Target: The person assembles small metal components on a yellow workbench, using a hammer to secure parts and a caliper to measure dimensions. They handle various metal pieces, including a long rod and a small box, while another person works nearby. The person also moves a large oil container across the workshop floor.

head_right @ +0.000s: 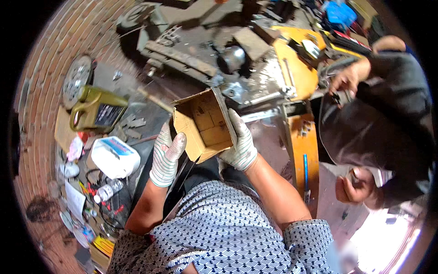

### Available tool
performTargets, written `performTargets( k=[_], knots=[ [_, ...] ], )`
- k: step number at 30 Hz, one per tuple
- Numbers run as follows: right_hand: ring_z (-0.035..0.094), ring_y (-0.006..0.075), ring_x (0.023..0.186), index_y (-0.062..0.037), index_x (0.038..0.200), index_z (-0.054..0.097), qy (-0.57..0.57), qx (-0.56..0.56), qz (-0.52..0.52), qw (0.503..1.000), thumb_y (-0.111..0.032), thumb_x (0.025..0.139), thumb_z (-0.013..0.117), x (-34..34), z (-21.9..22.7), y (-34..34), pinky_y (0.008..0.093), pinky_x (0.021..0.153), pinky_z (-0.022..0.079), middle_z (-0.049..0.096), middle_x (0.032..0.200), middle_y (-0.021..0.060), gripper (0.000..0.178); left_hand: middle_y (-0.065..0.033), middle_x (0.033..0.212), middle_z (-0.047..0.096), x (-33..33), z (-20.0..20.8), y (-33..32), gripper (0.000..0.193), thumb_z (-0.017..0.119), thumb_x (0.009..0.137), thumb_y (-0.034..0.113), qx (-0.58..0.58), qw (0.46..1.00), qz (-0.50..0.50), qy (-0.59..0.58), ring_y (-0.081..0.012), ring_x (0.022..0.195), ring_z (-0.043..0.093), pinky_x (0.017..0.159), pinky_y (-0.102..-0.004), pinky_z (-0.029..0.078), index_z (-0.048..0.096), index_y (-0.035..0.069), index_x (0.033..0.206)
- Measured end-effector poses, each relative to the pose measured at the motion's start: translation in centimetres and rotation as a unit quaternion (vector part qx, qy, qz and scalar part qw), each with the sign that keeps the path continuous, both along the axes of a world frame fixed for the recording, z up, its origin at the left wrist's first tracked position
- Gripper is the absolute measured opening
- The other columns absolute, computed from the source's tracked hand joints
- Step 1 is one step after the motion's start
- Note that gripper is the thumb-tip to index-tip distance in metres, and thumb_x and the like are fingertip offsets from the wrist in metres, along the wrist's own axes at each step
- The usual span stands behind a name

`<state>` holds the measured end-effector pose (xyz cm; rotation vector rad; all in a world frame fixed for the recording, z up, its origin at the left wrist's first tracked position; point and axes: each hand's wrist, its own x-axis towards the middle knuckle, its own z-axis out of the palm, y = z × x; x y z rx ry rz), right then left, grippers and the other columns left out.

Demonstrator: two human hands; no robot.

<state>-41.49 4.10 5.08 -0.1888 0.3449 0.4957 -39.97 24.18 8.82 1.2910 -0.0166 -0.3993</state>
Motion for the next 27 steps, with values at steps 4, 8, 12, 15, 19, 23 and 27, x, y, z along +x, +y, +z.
performTargets(
  k=[4,8,12,15,19,23,27],
  knots=[
    [0.057,0.0303,0.125,-0.0095,0.144,0.049,-0.005,-0.019,-0.092,0.996,-0.056,0.096,0.053,-3.1,-0.1,-3.3,0.0490,0.107,0.045,0.056,0.141,0.0124,0.067,-0.0141,0.137,0.053,1.0,1.1,-3.7,0.066,0.068,0.095,0.028,0.082,0.988,-0.101,-0.081,-0.0178,0.125,0.048,0.108,-0.0309,0.038,0.040,-0.007,0.144],
    [0.060,0.0275,0.121,-0.0050,0.143,0.047,-0.086,-0.006,-0.178,0.980,-0.043,0.101,0.052,-6.6,-0.7,-6.1,0.0433,0.102,0.050,0.057,0.139,0.0141,0.057,-0.0140,0.135,0.055,1.0,1.9,-7.3,0.063,0.066,0.097,0.026,0.066,0.982,-0.173,-0.041,-0.0166,0.122,0.050,0.106,-0.0294,0.039,0.041,-0.008,0.143],
    [0.055,0.0212,0.128,0.0034,0.142,0.040,-0.259,0.181,-0.068,0.946,-0.022,0.105,0.050,-10.9,-0.3,-12.3,0.0371,0.111,0.043,0.052,0.143,0.0152,0.045,-0.0129,0.134,0.056,-0.4,2.0,-11.9,0.061,0.065,0.098,0.027,0.031,0.975,-0.220,-0.023,-0.0161,0.120,0.051,0.105,-0.0290,0.040,0.042,-0.006,0.144],
    [0.047,0.0178,0.136,0.0011,0.139,0.038,0.262,0.106,0.043,0.958,-0.021,0.104,0.053,-11.6,4.2,-18.0,0.0379,0.118,0.034,0.049,0.146,0.0127,0.044,-0.0132,0.135,0.055,-1.4,1.7,-14.1,0.060,0.064,0.099,0.028,0.039,0.968,-0.246,-0.028,-0.0176,0.122,0.051,0.107,-0.0302,0.039,0.042,-0.005,0.145],
    [0.046,0.0224,0.137,-0.0062,0.150,0.033,-0.129,-0.017,-0.311,0.942,-0.040,0.106,0.034,-15.9,-8.1,-13.1,0.0451,0.114,0.039,0.046,0.150,0.0116,0.055,-0.0166,0.141,0.051,-2.5,0.7,-17.5,0.061,0.062,0.099,0.030,0.068,0.950,-0.292,-0.092,-0.0212,0.129,0.048,0.110,-0.0329,0.036,0.043,-0.005,0.145],
    [0.046,0.0270,0.137,-0.0104,0.152,0.033,-0.051,0.408,-0.335,0.848,-0.050,0.104,0.033,-15.2,-4.1,-13.4,0.0501,0.113,0.040,0.041,0.153,0.0129,0.062,-0.0158,0.136,0.053,-2.8,1.1,-19.9,0.058,0.060,0.100,0.029,0.068,0.939,-0.327,-0.082,-0.0202,0.124,0.050,0.108,-0.0328,0.038,0.044,-0.006,0.144],
    [0.044,0.0293,0.139,-0.0123,0.153,0.031,-0.141,0.268,-0.360,0.883,-0.052,0.104,0.032,-15.8,-3.2,-13.8,0.0509,0.114,0.038,0.040,0.155,0.0124,0.064,-0.0138,0.130,0.057,-3.6,1.6,-21.6,0.054,0.060,0.101,0.029,0.064,0.940,-0.327,-0.070,-0.0178,0.118,0.053,0.103,-0.0312,0.042,0.047,-0.006,0.140]
  ],
)
